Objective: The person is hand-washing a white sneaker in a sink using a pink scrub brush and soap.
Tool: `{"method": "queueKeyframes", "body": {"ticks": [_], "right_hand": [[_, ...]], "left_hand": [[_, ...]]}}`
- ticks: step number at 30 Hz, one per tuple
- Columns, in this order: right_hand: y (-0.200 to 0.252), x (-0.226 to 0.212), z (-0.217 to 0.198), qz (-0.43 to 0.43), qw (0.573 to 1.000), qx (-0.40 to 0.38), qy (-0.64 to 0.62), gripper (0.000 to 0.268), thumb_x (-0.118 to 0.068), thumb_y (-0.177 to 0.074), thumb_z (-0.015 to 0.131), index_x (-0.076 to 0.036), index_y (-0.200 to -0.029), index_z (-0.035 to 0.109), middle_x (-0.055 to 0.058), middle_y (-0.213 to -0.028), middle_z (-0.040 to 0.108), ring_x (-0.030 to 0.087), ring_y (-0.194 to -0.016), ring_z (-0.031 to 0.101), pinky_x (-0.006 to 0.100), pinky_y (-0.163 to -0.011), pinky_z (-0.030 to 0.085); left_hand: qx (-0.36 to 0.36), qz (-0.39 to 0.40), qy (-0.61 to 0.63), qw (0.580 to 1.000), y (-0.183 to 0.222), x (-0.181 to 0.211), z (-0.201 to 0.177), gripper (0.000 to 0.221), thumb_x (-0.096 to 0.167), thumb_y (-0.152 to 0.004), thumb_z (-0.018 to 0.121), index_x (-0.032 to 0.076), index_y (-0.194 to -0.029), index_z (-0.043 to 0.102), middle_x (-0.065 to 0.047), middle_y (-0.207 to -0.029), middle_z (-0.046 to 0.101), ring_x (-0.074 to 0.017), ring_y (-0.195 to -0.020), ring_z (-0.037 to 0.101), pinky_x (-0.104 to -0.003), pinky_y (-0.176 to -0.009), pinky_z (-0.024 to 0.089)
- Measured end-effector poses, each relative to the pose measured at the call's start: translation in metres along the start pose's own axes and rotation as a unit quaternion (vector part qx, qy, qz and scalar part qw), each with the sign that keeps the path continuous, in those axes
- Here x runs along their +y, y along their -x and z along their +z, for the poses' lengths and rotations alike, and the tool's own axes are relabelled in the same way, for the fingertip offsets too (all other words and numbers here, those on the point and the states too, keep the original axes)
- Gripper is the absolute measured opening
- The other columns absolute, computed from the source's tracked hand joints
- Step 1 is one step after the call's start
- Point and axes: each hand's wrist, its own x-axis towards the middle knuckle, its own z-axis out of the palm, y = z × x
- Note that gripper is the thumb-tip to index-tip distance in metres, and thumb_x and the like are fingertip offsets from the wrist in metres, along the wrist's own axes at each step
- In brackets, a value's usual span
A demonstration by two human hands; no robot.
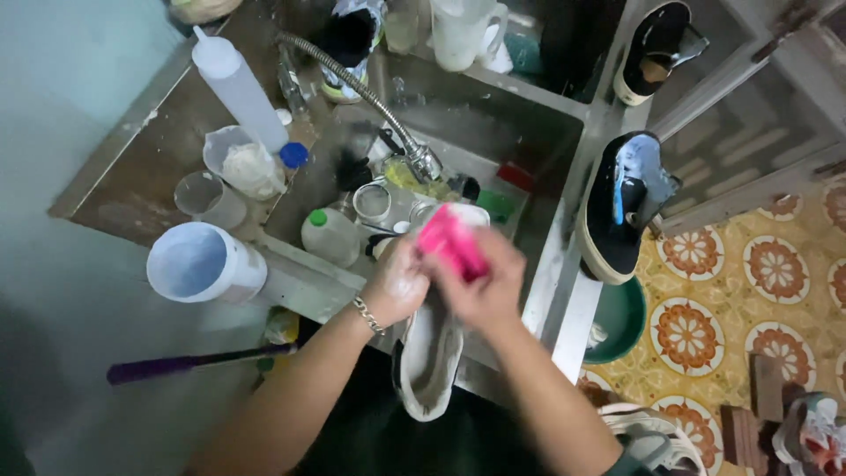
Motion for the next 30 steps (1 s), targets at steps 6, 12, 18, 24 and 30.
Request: {"method": "queueKeyframes", "body": {"ticks": [6,12,18,24,30], "right_hand": [[-0.030,0.023,-0.030,0.059,0.998,0.006,0.002,0.036,-0.022,-0.093,0.110,0.001,-0.111,0.088,0.027,-0.085,0.081,0.040,-0.075,0.082,0.047,-0.066,0.060],[-0.032,0.028,-0.037,0.028,0.999,-0.015,0.019,0.031,-0.021,-0.093,0.108,-0.001,-0.107,0.089,0.023,-0.082,0.082,0.047,-0.073,0.085,0.044,-0.064,0.064],[-0.007,-0.009,-0.015,-0.025,0.997,-0.042,-0.052,0.043,-0.021,-0.074,0.118,-0.004,-0.102,0.090,0.023,-0.090,0.088,0.053,-0.078,0.086,0.054,-0.073,0.070],[-0.024,-0.054,-0.020,-0.003,0.997,-0.051,-0.063,0.034,-0.018,-0.080,0.111,-0.006,-0.103,0.089,0.019,-0.087,0.088,0.050,-0.075,0.087,0.052,-0.067,0.068],[-0.027,0.019,-0.031,0.012,1.000,-0.005,0.014,0.041,-0.019,-0.089,0.113,0.001,-0.110,0.084,0.031,-0.084,0.082,0.054,-0.075,0.084,0.050,-0.061,0.063]], "left_hand": [[-0.098,-0.155,0.031,0.983,0.001,-0.027,0.001,0.021,0.025,-0.118,0.081,0.009,-0.105,0.077,-0.011,-0.088,0.085,-0.0307,-0.083,0.082,-0.045,-0.082,0.066],[-0.056,-0.135,0.152,0.977,0.000,0.038,-0.020,0.009,0.002,-0.113,0.072,0.005,-0.108,0.079,-0.009,-0.091,0.079,-0.0253,-0.094,0.079,-0.044,-0.086,0.065],[-0.030,-0.177,0.366,0.913,0.009,0.055,-0.029,0.032,-0.017,-0.110,0.064,0.002,-0.124,0.084,0.004,-0.091,0.069,-0.0108,-0.086,0.069,-0.024,-0.084,0.060],[-0.038,-0.064,0.031,0.997,0.016,0.026,-0.017,0.027,-0.003,-0.107,0.075,0.005,-0.132,0.082,-0.009,-0.091,0.087,-0.0294,-0.087,0.084,-0.042,-0.085,0.070],[-0.032,-0.108,0.128,0.985,0.018,0.006,-0.012,0.015,-0.004,-0.111,0.072,0.000,-0.097,0.072,-0.006,-0.074,0.064,-0.0189,-0.075,0.059,-0.037,-0.074,0.054]]}}
